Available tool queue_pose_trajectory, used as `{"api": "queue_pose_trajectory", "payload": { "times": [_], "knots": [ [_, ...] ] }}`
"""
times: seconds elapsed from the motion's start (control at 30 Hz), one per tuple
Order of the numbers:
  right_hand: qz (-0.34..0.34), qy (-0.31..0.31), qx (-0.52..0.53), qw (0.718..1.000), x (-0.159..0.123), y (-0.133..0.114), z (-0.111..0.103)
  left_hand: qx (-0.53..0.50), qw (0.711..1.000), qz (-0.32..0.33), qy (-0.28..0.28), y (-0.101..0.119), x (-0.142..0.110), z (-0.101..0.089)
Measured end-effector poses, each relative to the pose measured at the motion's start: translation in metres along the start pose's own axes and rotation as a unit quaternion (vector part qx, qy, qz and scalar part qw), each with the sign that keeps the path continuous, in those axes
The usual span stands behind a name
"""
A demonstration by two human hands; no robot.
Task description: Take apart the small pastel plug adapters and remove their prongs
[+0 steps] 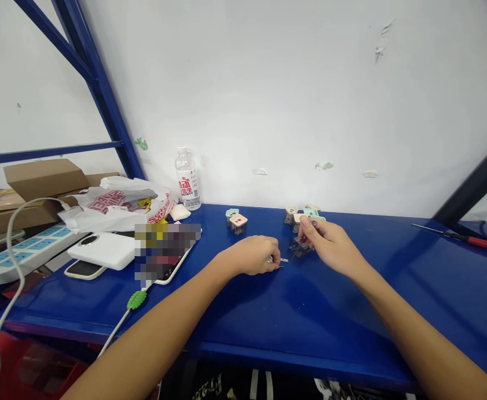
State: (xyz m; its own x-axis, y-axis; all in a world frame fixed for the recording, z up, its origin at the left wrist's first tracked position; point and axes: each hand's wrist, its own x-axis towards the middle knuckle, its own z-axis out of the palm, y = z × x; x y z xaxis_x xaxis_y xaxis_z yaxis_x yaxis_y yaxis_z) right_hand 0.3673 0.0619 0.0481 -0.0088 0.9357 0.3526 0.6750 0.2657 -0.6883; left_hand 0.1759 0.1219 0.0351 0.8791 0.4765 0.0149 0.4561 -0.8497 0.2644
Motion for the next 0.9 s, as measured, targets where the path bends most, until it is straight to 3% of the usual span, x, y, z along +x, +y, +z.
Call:
{"api": "queue_pose_trajectory", "payload": {
  "times": [0.1, 0.33, 0.47, 0.67, 0.9],
  "knots": [
    [0.018, 0.023, 0.037, 0.999, 0.002, 0.002, -0.004, -0.007, 1.000, 0.014, 0.019, -0.004, 0.000, -0.001],
    [0.119, -0.144, 0.042, 0.981, 0.002, 0.008, 0.005, 0.041, 0.993, 0.028, 0.106, -0.003, -0.004, -0.007],
    [0.134, -0.214, 0.122, 0.960, -0.001, 0.009, 0.014, 0.083, 0.985, 0.048, 0.143, 0.001, -0.005, -0.007],
    [0.158, -0.227, 0.183, 0.943, -0.004, -0.001, 0.013, 0.089, 0.981, 0.060, 0.159, 0.004, -0.006, -0.009],
    [0.087, -0.214, 0.127, 0.965, -0.003, 0.007, 0.010, 0.076, 0.989, 0.013, 0.130, 0.006, -0.008, -0.011]
  ]
}}
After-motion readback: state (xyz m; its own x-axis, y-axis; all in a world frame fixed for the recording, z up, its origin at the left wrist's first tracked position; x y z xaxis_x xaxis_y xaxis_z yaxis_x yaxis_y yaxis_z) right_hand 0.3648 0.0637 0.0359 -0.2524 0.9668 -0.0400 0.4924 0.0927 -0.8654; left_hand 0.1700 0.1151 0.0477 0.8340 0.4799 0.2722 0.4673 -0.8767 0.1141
